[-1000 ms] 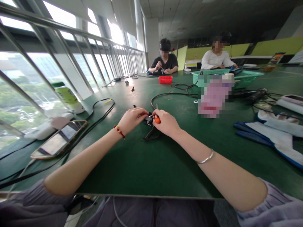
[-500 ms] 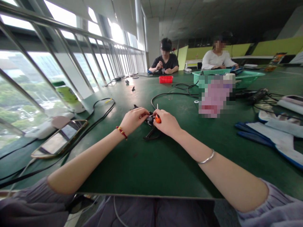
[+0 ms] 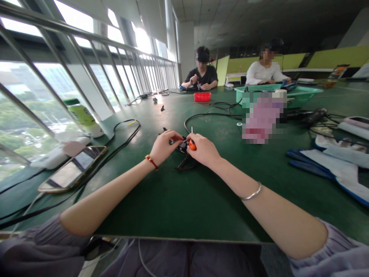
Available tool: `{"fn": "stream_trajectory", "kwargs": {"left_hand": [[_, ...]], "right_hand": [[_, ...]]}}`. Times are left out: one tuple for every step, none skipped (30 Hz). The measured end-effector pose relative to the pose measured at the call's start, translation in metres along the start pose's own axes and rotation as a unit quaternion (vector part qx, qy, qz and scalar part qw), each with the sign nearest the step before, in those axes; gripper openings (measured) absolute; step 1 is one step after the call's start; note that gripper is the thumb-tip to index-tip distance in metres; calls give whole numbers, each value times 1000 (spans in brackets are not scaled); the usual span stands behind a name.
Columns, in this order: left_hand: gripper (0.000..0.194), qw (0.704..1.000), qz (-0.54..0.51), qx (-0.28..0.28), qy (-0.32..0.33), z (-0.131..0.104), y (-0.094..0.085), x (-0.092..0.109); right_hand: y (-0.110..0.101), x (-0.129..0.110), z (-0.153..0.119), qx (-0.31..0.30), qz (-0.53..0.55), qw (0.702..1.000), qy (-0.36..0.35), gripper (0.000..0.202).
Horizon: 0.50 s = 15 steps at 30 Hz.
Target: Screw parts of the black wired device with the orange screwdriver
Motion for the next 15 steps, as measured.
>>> {"fn": "stream_trajectory", "kwargs": {"left_hand": [[7, 1000, -24, 2, -12, 0, 1, -3], [7, 999, -48, 3, -25, 0, 2, -5], [6, 997, -71, 3, -38, -1, 3, -8], [6, 995, -91, 5, -49, -1, 4, -10], [5, 993, -106, 10, -58, -1, 4, -12], [5, 991, -116, 19, -64, 0, 2, -14], [6, 990, -120, 32, -68, 0, 0, -14], [6, 989, -119, 46, -69, 0, -3, -15], [6, 989, -115, 57, -67, 0, -6, -14], [7, 990, -111, 60, -62, 0, -8, -12], [7, 991, -108, 55, -56, 1, -8, -9], [7, 992, -109, 42, -47, 1, -8, -6], [7, 993, -111, 26, -37, 0, -7, -2], [7, 993, -112, 9, -26, 0, -6, 3], [8, 994, -112, -6, -15, -1, -5, 7]], "right_hand": [[0, 0, 0, 1, 1, 1000, 0, 22], [0, -1, -1, 1, 1, 1000, 0, 22], [0, -1, -1, 1, 1, 1000, 0, 21], [0, -1, -1, 1, 0, 1000, 0, 21], [0, -1, -1, 1, -1, 1000, 1, 21], [-1, -1, -1, 1, -1, 1000, 2, 21], [-1, 0, -1, 1, -2, 1000, 3, 21], [-1, 0, -1, 1, -2, 1000, 4, 21], [-1, 0, -1, 1, -1, 1000, 5, 21], [-1, 1, -1, 0, -1, 1000, 6, 21], [0, 1, -1, -1, -1, 1000, 6, 21], [0, 1, -1, -1, -1, 1000, 6, 21], [0, 1, -1, -1, 0, 1000, 5, 21], [0, 1, -1, -1, 0, 1000, 3, 21], [0, 1, -1, -2, -1, 1000, 2, 21]]}}
Point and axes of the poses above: each hand's wrist, its own z-axis towards the middle knuckle, its own y-axis out of the palm, x = y × z, the point moved 7 cm from there along z, towards the middle knuckle, and after that the axes turned 1 degree about z, right-handed, at the moved point
